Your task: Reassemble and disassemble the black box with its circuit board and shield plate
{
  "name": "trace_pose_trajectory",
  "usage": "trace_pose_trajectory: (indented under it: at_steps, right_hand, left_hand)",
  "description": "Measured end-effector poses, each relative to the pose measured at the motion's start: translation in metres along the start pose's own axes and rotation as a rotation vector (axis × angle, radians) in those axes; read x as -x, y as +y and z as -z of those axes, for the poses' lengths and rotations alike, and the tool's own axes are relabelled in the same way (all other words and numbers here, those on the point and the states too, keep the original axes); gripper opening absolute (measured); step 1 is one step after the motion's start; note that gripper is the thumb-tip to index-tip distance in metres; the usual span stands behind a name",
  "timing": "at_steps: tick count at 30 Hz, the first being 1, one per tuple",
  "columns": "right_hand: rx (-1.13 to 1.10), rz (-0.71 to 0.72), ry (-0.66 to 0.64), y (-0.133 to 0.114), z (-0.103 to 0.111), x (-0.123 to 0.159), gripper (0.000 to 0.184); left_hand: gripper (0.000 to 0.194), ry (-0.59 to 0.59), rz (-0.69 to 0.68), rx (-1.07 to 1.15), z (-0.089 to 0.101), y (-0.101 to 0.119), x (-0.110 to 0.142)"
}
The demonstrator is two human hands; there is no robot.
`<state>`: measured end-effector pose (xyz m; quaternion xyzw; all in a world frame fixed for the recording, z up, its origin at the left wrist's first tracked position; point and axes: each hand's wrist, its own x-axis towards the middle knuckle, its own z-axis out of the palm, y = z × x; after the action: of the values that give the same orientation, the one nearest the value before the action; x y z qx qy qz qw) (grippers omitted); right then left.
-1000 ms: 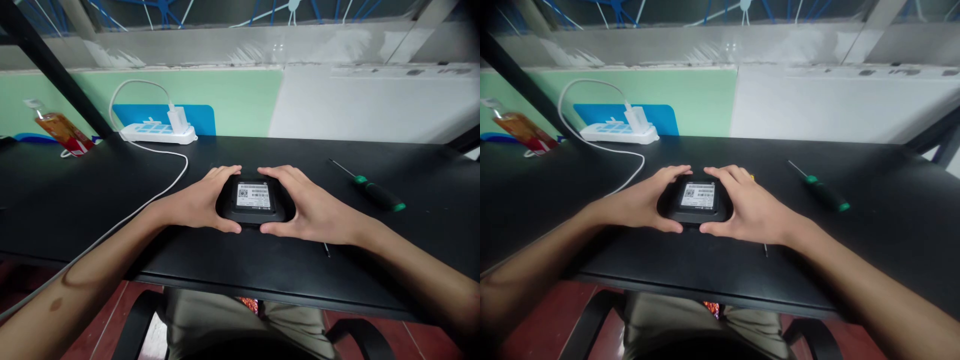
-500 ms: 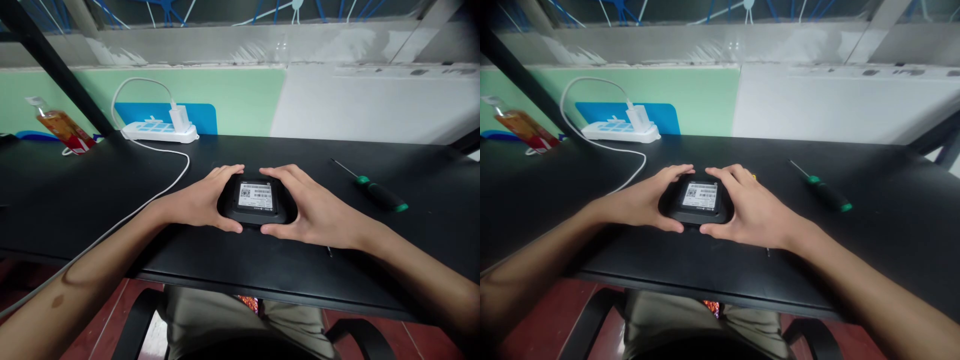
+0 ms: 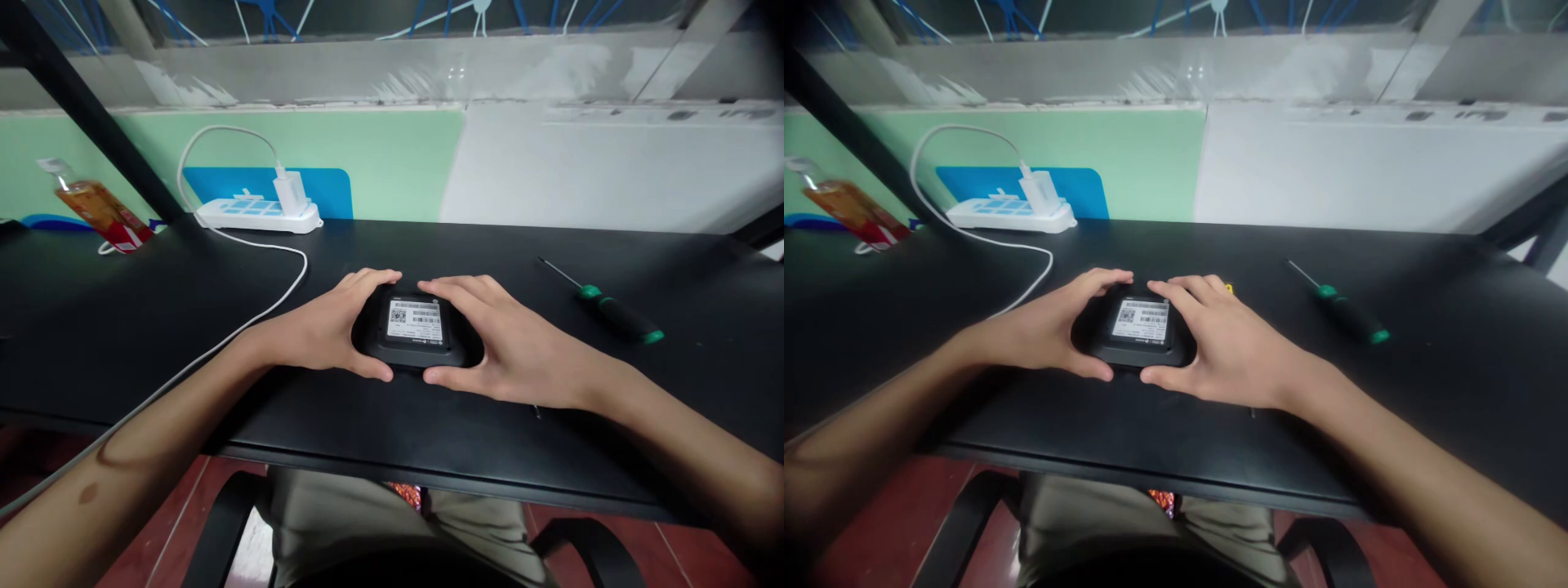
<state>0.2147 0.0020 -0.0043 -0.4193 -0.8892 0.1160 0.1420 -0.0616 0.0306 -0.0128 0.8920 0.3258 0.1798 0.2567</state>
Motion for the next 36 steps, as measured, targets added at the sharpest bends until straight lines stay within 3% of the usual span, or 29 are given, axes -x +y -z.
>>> trace_pose_trajectory:
  at_steps: [36]
  right_hand:
    - [-0.189, 0.013, 0.107, 0.0055, -0.0014, -0.0010, 0.100]
  left_hand:
    - [0.130, -0.047, 0.018, 0.050, 0.0027, 0.0003, 0.0014]
